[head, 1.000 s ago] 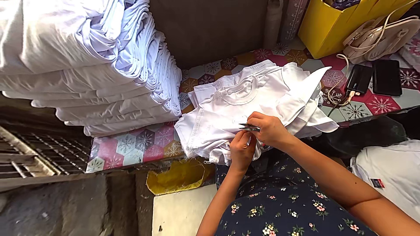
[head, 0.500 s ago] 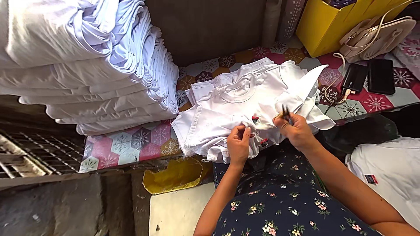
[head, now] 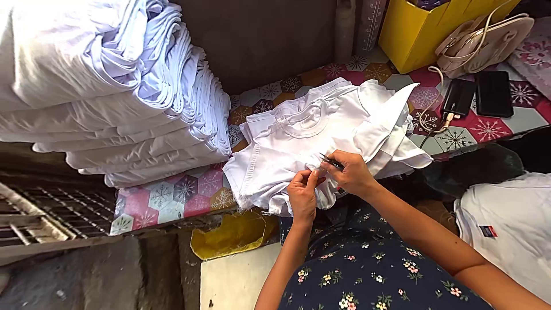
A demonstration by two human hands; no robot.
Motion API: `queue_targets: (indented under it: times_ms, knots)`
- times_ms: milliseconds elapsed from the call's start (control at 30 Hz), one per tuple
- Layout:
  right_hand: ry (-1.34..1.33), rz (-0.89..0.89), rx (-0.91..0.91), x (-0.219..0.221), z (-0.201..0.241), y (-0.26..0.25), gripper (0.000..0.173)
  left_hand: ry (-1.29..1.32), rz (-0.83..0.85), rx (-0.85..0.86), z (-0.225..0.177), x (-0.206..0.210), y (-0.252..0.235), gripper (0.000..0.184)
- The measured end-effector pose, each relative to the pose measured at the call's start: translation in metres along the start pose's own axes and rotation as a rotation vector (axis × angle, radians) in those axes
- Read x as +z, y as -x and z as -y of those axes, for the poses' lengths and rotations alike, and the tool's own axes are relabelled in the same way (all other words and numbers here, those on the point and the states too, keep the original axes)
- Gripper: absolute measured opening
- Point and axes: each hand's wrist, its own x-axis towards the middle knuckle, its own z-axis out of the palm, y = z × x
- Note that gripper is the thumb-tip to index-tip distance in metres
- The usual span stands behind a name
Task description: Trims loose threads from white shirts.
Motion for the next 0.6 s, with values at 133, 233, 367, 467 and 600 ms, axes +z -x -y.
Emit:
queue_targets:
  times_ms: [133,233,367,467,600]
  knots:
    - [-0.077,0.114,0.154,-0.008,0.001,-0.002,0.011,-0.03,-0.01,0.093,0.006,0.001,0.0,0.026]
    - [-0.021,0.112,0.08,-0.009,-0.001,-0.001,0.011,-0.148,0.038,0.206,0.013,-0.003,-0.001,0.018]
    - [-0.315,0.168,0.286,-0.015,0.007,-0.001,0.006,-0.334,0.135,0.28,0.013,-0.009,-0.002,0.02]
    - [-0.26,0.141,0.192,-0.008,0.011,0.01,0.009,-0.116,0.167,0.066,0.002,-0.007,0.0,0.023]
    - [-0.088,0.046,-0.06,0.01,0.005,0.029,0.015,0.071,0.083,-0.107,-0.013,-0.002,0.002,0.024]
